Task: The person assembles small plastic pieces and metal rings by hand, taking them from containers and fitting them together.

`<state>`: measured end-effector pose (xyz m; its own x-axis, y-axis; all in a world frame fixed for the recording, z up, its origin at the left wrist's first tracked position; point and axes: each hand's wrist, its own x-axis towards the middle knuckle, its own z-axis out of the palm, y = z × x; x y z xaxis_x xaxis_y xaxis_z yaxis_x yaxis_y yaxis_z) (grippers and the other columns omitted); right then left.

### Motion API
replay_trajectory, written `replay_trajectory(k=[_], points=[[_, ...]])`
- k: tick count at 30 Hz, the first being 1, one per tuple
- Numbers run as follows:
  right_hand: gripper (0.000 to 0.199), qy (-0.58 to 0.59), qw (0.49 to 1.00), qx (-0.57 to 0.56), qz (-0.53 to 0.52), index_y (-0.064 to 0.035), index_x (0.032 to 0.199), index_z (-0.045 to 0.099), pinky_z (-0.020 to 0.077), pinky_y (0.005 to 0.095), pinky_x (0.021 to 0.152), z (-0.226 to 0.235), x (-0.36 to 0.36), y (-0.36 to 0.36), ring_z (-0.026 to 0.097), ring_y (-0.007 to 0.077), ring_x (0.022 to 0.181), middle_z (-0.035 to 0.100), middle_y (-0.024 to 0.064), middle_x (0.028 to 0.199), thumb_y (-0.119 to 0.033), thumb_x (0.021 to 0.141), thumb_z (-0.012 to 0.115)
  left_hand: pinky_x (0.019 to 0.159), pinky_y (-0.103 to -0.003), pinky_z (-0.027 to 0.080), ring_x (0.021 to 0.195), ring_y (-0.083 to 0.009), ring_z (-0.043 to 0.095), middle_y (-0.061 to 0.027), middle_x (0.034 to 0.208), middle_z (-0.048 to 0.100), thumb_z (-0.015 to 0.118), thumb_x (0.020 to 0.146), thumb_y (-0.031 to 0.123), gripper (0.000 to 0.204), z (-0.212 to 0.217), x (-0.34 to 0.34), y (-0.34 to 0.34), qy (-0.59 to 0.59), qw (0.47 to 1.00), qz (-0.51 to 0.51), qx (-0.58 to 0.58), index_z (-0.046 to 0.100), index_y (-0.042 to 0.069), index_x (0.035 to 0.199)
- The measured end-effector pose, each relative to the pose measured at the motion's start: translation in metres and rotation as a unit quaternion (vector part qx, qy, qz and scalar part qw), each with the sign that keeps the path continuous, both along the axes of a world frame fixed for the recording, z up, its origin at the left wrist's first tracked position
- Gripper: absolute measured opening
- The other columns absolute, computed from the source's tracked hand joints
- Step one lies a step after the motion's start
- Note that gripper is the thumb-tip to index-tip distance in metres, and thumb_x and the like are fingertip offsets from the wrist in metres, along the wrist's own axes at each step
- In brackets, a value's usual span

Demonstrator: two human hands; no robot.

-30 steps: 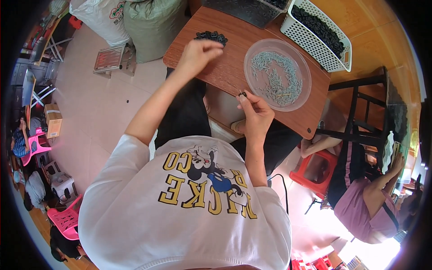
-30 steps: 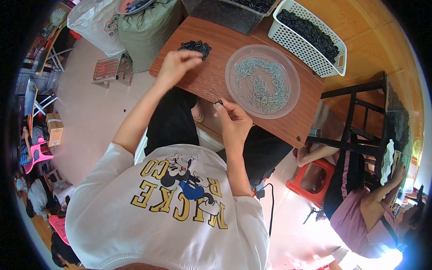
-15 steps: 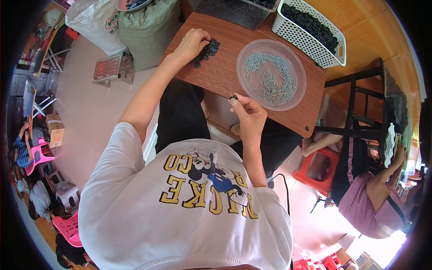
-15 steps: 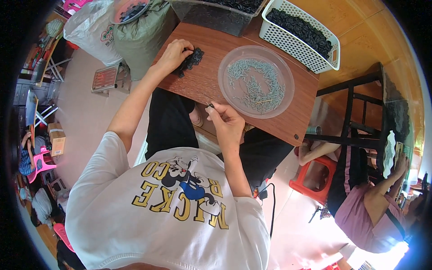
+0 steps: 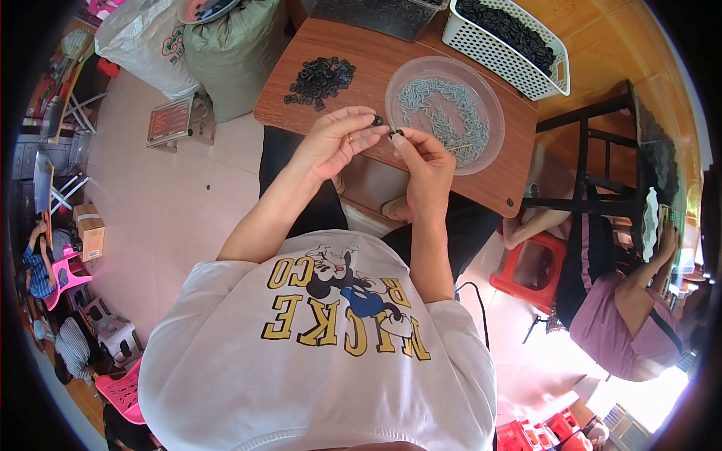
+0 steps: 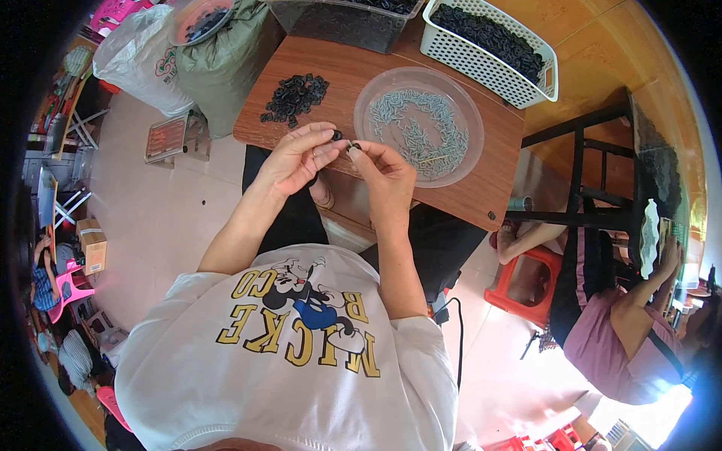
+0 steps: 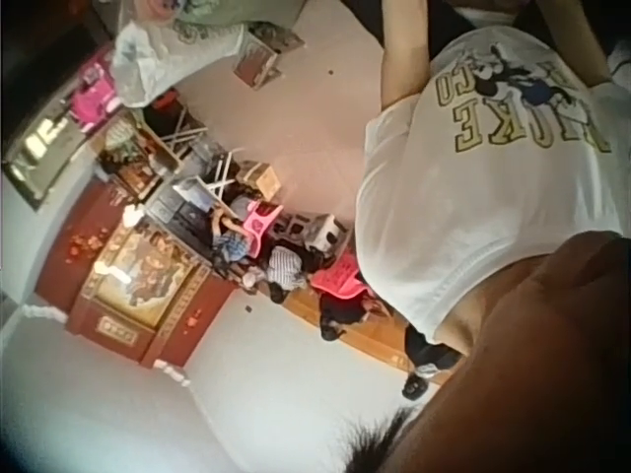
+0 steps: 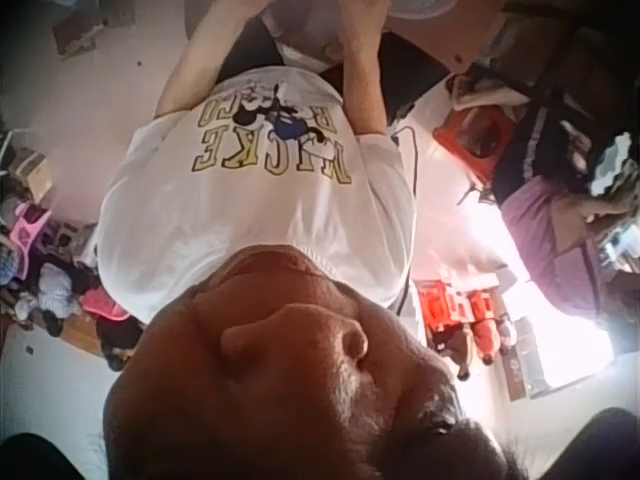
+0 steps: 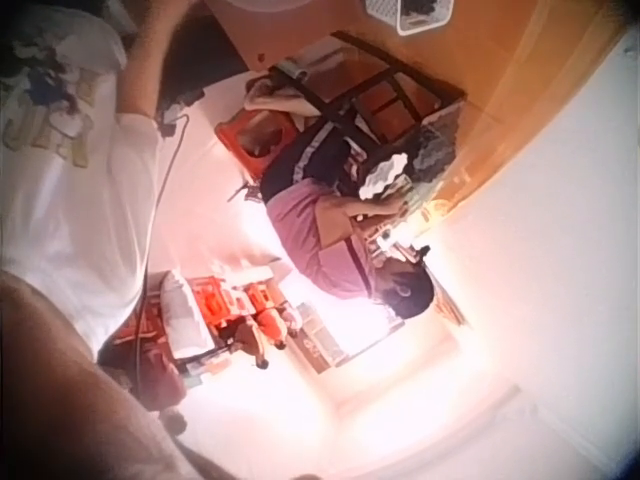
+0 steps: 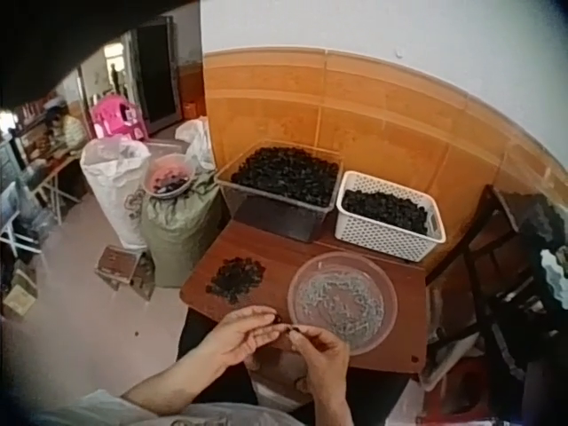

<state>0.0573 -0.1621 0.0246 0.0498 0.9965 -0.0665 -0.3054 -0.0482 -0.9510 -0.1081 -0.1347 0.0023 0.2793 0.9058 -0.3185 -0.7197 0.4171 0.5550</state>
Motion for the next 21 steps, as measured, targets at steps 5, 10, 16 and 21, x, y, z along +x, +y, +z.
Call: replay_trajectory(k=[5,10,16,21], points=[[0.015,-0.041,0.999,-0.007,-0.016,0.0026,0.093,0.067,0.0429,0.0174,0.065,0.002,0.001,-0.004,0.055,0.0056,0.07,0.065,0.0022,0.08,0.002,0.078,0.067,0.079,-0.03,0.055,0.087,-0.0211,0.065,-0.0126,0.094,0.065,0.061,0.085,0.002,0.015,0.007,0.014,-0.013,0.059,0.997,0.03,0.033,0.061,-0.003,0.099],[0.016,-0.066,0.997,0.032,-0.036,0.0032,0.095,0.067,0.0451,0.0176,0.062,0.002,0.004,-0.007,0.056,0.0043,0.067,0.065,0.0017,0.079,0.0,0.08,0.066,0.081,-0.03,0.054,0.09,-0.0203,0.064,-0.0139,0.099,0.064,0.059,0.085,0.0,0.021,0.015,0.013,-0.015,0.055,0.997,0.022,0.055,0.06,-0.005,0.105],[0.015,-0.154,0.988,0.015,-0.009,0.0026,0.093,0.068,0.0444,0.0175,0.061,0.008,0.004,-0.012,0.056,0.0034,0.066,0.065,0.0011,0.077,-0.003,0.079,0.068,0.082,-0.029,0.054,0.092,-0.0184,0.063,-0.0145,0.103,0.063,0.058,0.086,0.0,0.026,0.016,0.013,-0.02,0.07,0.992,0.008,0.101,0.058,-0.004,0.112],[0.015,-0.162,0.987,0.018,-0.01,0.0028,0.092,0.068,0.0437,0.0176,0.06,0.007,0.003,-0.014,0.055,0.003,0.064,0.065,0.0006,0.074,-0.005,0.078,0.069,0.081,-0.028,0.053,0.092,-0.0181,0.063,-0.016,0.106,0.062,0.058,0.086,0.0,0.027,0.016,0.013,-0.022,0.11,0.985,0.013,0.135,0.058,-0.004,0.112]])
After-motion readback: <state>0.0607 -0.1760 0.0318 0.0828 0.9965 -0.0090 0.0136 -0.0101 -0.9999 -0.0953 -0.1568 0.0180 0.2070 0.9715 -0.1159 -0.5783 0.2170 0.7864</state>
